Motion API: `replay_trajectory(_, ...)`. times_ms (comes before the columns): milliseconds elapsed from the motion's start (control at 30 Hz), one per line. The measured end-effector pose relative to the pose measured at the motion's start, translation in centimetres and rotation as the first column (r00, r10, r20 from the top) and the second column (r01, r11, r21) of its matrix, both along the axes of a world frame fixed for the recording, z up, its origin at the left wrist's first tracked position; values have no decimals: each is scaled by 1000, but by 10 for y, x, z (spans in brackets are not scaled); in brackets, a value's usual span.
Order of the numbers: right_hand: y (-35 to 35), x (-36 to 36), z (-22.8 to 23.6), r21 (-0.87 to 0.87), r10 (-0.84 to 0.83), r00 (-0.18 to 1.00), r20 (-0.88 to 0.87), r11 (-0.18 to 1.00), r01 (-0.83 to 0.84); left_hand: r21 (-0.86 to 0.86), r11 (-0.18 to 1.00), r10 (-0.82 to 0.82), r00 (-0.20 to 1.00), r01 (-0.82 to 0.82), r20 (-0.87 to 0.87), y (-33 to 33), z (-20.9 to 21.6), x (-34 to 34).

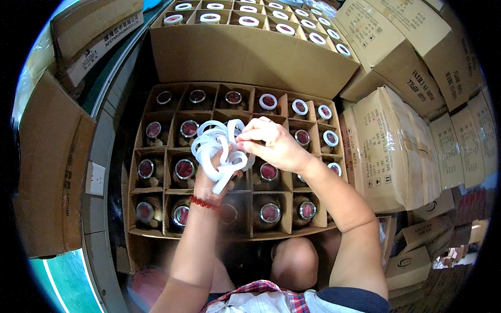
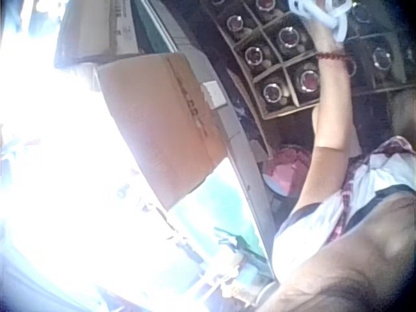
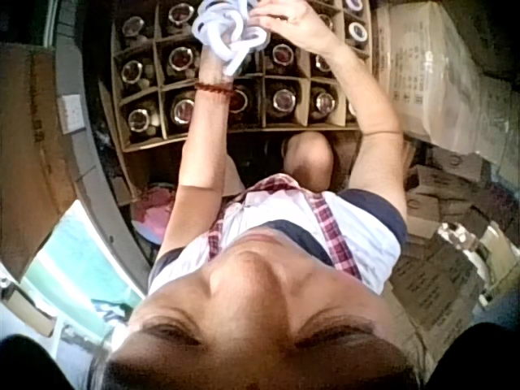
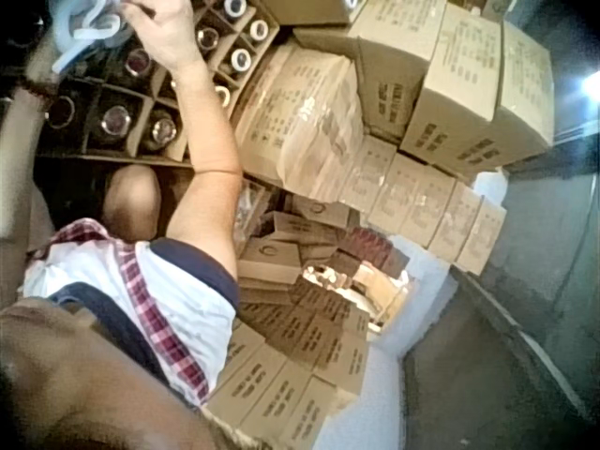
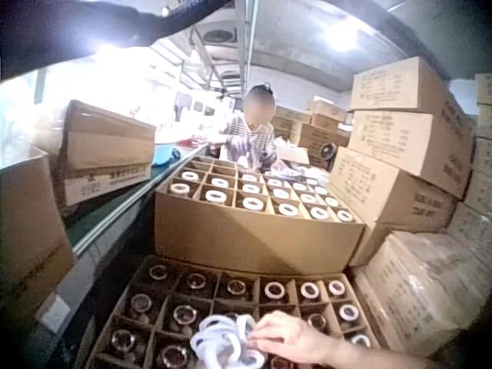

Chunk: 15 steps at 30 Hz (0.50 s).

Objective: The person places pink foam inserts into the tops of glass jars arranged in a cardboard box, then places white plastic rings on top of the jar lids. The person works on one box at a time, handling the inserts and rings by hand.

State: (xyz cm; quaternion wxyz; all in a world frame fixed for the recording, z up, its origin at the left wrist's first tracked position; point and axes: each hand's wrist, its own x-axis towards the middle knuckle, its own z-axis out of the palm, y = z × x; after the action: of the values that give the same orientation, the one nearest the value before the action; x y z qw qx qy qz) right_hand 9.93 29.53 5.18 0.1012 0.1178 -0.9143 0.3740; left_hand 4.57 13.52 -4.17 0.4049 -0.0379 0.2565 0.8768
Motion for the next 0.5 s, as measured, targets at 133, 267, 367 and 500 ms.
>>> replay_trajectory(133,-5,4,-1,6,-32,999,-30,999,33,-108,991,54,981,-75,-185,-3,17,0)
replay_trajectory(267,-17,8,-2,190,-105,986,-133,973,130,-122,980,129,966,-160,-225,-4,24,4)
replay_trajectory(367,-23,13,-7,255,-167,964,-207,942,218,-96,976,164,951,-195,-262,-1,19,3)
replay_trajectory(500,-18,18,-12,98,-172,976,-132,978,185,-90,987,114,969,-136,-221,-1,16,3)
